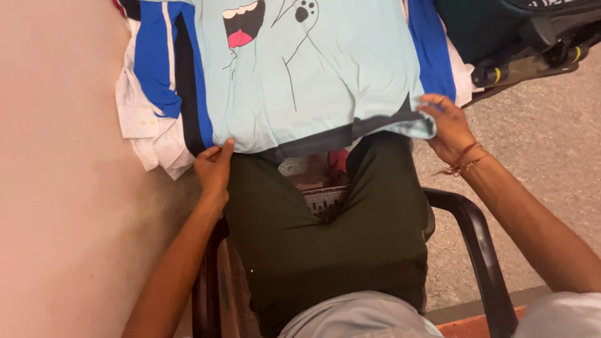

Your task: The person folds several items of clothing including a patterned top, a light blue t-shirt with a cartoon graphic, a black polo shirt, and a blue zip-up jacket, placing each folded item into a suitcase.

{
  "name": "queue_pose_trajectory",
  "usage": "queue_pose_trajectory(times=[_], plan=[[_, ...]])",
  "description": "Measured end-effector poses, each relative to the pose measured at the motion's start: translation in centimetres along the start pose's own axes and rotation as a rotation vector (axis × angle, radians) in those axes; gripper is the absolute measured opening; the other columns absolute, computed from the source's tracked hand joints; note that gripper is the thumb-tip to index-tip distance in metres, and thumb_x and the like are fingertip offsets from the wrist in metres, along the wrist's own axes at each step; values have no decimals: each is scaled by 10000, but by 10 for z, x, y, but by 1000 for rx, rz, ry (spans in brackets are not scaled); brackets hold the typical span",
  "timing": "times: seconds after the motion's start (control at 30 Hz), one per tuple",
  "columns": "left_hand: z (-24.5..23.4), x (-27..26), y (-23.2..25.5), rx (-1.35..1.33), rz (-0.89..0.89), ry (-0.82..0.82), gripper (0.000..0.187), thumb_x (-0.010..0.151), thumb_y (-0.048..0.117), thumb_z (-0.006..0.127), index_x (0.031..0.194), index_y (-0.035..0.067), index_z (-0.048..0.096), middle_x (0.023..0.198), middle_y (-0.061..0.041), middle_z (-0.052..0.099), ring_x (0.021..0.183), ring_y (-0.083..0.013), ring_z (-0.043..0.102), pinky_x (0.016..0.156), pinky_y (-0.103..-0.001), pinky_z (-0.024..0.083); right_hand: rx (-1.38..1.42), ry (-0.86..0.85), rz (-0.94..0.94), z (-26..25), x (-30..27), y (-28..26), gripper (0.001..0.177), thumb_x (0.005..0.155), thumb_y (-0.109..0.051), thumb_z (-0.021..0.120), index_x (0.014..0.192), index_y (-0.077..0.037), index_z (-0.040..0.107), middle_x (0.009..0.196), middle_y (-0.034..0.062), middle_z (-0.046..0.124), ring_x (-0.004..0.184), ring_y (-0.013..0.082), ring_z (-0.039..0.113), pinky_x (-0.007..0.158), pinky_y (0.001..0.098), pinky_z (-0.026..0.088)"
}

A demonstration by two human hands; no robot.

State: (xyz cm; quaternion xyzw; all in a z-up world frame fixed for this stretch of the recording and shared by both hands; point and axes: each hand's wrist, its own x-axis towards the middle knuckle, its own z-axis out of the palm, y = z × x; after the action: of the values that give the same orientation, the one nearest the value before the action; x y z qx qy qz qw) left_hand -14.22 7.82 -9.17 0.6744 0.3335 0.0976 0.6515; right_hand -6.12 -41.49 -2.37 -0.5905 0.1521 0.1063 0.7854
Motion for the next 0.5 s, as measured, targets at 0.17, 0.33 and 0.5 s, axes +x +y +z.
queue_pose_trajectory(times=[0.17, 0.33, 0.5], plan=[[1, -8, 17, -44, -29, -32, 483, 814, 272, 873, 1109, -25, 633, 908, -37, 698, 797, -92, 601, 721, -236, 490, -791, -79, -336, -19, 5, 29, 304, 1009, -128, 701, 1282, -1, 661, 1071, 131, 635, 894, 155, 613, 750, 285, 527], [-4, -21, 40, 15, -13, -167, 340, 855, 278, 844, 963, -18, 715, 775, -17, 656, 666, -95, 559, 631, -250, 459, -1069, -33, -294, 11, -9, 12, 448, 969, -380, 725, 1131, 35, 685, 950, 174, 708, 819, 236, 691, 722, 322, 552], [-16, -31, 55, 456, 536, 48, 279, 929, 287, 831, 911, 29, 729, 853, -81, 632, 734, -200, 581, 671, -337, 453, -1159, -18, -219, 37, -10, 7, 557, 895, -494, 778, 984, 47, 681, 839, 164, 699, 776, 235, 703, 702, 348, 556]])
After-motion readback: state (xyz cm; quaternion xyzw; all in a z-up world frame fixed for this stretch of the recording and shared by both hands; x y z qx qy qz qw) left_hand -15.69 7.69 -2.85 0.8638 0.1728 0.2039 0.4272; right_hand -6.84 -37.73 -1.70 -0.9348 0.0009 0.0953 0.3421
